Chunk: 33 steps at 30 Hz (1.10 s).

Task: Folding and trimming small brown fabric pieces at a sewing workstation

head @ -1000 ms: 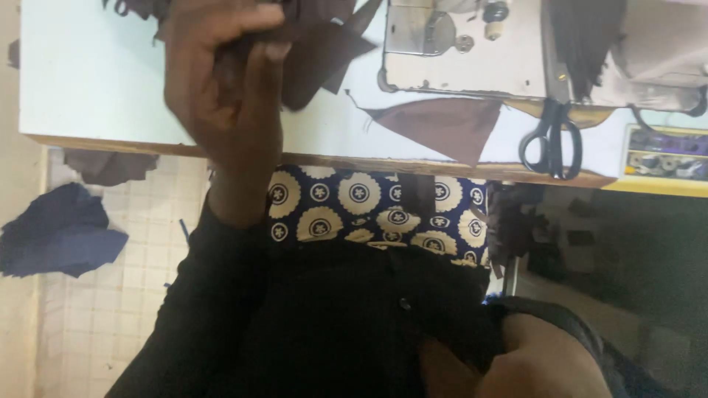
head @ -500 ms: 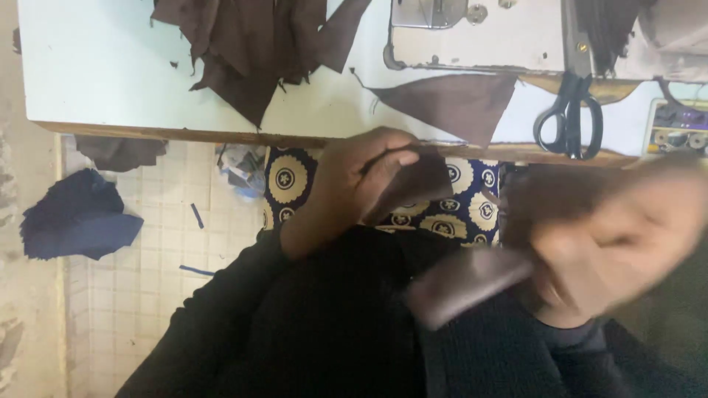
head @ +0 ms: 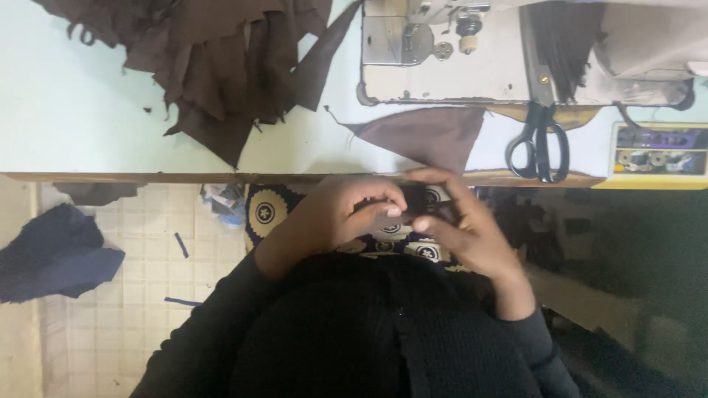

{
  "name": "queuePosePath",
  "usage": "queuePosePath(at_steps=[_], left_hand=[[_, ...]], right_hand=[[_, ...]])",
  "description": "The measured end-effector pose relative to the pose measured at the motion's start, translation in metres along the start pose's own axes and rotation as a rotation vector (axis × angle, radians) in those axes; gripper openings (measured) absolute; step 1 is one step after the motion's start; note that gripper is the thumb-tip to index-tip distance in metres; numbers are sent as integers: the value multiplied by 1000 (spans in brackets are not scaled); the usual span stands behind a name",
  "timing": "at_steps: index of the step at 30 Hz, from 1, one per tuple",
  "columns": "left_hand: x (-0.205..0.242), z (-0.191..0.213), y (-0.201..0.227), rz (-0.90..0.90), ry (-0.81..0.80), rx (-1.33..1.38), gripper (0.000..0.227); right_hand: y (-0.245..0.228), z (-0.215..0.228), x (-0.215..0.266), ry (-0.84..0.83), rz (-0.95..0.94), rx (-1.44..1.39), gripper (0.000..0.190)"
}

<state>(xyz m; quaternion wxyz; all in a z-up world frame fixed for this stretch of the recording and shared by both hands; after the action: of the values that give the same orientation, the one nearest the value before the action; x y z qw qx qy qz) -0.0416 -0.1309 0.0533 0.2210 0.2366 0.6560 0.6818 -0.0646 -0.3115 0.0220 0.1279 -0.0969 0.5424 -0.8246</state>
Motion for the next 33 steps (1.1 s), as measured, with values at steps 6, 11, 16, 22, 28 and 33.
queuePosePath(at_steps=[6, 11, 16, 22, 28, 33], left_hand=[[-5, 9, -3, 63, 68, -52, 19], [-2, 33, -53, 137, 297, -197, 15], [-22, 42, -53, -76, 414, -383, 10], [-44, 59, -78, 96, 479, -607, 8], [-36, 59, -71, 180, 490, -516, 8], [-24, 45, -34, -264, 615, -648, 28]], right_hand=[[38, -2, 0, 47, -111, -114, 13], [47, 34, 2, 219, -196, 148, 8], [58, 65, -19, 395, -153, 440, 13], [74, 72, -62, 464, -115, 889, 25], [60, 72, -57, 503, -71, 1022, 32], [-1, 76, -20, 454, -63, 839, 9]])
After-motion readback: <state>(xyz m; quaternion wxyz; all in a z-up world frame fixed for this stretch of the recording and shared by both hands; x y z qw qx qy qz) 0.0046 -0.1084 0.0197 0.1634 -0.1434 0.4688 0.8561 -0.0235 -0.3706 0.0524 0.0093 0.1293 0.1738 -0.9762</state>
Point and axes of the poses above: each hand's wrist, its own x-axis away from the middle knuckle, its own z-axis out of the back of the hand, y = z × x, the point moved 6 cm from there along -x, towards the middle knuckle, and after that the axes turned 13 degrees about x, right-handed, at the moved point
